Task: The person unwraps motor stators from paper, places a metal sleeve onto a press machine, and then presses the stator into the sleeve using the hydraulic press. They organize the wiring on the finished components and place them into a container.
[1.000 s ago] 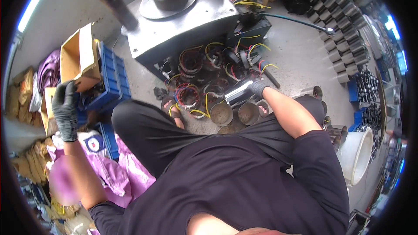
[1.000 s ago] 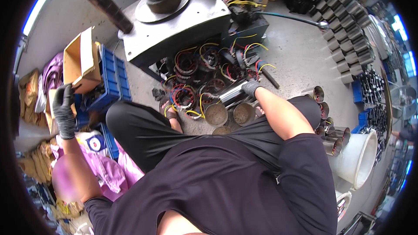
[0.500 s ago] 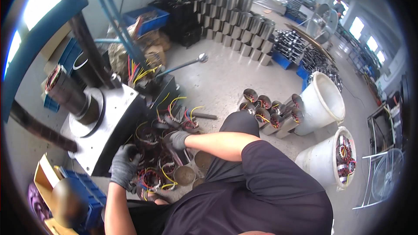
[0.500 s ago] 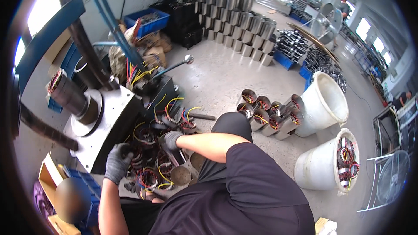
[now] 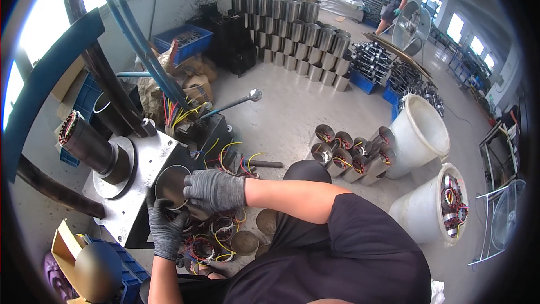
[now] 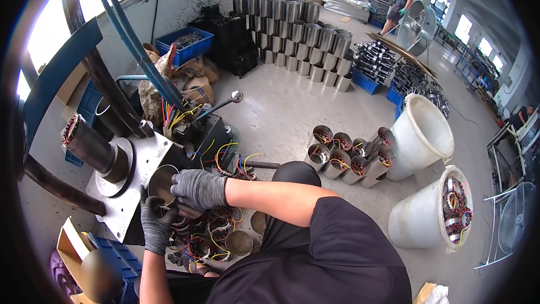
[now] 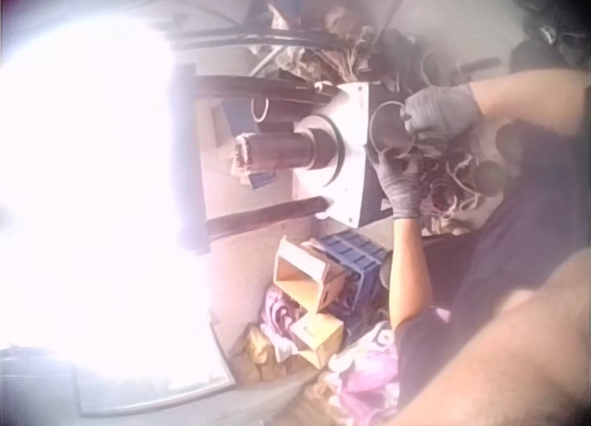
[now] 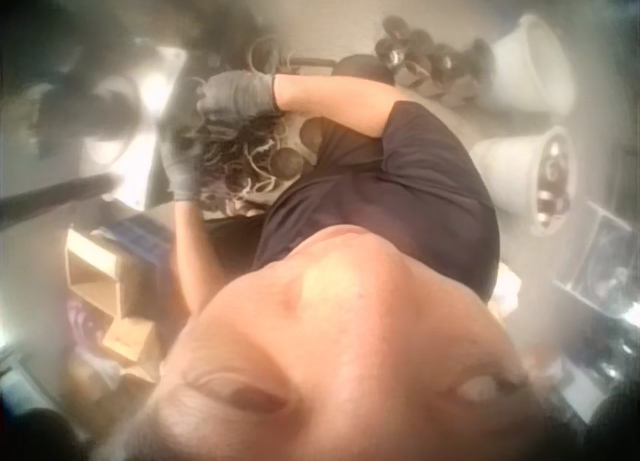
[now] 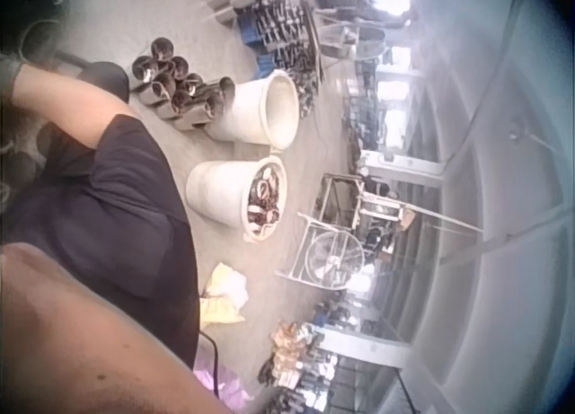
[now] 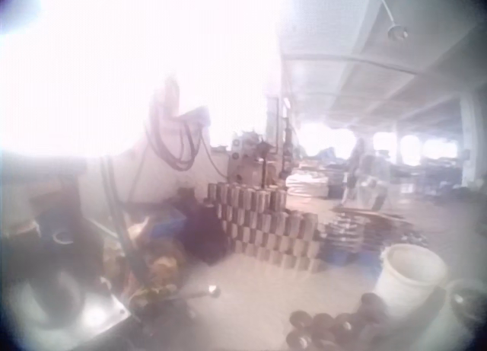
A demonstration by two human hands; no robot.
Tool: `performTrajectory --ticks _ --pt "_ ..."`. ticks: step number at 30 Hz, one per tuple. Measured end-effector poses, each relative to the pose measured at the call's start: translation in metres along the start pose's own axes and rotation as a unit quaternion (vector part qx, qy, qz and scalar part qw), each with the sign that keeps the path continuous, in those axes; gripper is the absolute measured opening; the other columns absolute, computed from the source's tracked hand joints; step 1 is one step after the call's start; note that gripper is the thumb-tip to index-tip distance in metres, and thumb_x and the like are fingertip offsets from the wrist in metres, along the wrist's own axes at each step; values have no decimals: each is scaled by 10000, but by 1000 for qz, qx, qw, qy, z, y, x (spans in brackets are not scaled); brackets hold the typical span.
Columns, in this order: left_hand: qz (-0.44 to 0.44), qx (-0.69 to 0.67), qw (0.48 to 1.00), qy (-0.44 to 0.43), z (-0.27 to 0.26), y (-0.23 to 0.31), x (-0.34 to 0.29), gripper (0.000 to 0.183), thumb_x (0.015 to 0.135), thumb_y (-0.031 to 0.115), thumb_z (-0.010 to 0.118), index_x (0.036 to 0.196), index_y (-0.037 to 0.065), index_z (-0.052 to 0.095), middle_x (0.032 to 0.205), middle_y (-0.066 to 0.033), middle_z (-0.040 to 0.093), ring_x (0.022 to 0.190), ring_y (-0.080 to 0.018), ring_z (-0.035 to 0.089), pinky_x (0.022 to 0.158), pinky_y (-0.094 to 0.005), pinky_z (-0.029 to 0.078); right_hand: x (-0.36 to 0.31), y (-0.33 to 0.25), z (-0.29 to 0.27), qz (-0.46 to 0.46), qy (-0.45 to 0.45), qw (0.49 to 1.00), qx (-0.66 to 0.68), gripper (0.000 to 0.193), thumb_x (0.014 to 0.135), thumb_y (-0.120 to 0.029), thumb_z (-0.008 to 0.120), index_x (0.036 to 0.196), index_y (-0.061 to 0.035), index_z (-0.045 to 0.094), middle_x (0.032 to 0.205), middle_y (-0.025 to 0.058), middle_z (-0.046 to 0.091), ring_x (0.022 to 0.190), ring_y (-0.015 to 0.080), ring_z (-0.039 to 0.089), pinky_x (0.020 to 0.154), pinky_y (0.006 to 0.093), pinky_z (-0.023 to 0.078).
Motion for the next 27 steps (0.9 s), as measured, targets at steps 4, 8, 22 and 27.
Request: performTrajectory --ticks 4,8,22,27 --pt "-46 -70 996 -16 -7 4 -4 252 723 -4 825 868 16 620 854 -47 641 740 -115 591 690 -283 507 1 -9 -20 -18 30 999 -32 215 923 -251 652 1065 -90 671 1109 116 661 1026 330 647 999 500 465" --pt "-60 -76 995 10 -24 25 -7 221 730 -25 813 866 8 642 829 -41 648 751 -119 607 714 -288 519 -14 -12 -106 -33 287 955 -72 323 932 -205 645 1241 -117 615 1177 91 666 1136 300 648 1187 603 282" --pt "-37 -290 929 228 -118 16 -21 260 833 180 841 934 59 635 825 -24 666 714 -132 613 662 -287 525 -69 114 -115 138 529 832 -91 358 1019 -19 549 1376 -51 556 1438 156 540 1235 273 617 1035 371 491" --pt "1 -323 891 319 -150 13 -29 238 856 166 859 930 70 654 894 -3 668 851 -104 595 819 -277 501 -14 155 -118 142 544 820 105 583 955 71 511 1508 -45 373 1365 122 507 1089 199 659 980 328 515"
Point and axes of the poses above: each hand's wrist, its own x-axis towards the middle knuckle, its own z-axis out of the palm, y = z × x, the point moved 5 cm from there along x, towards the middle knuckle
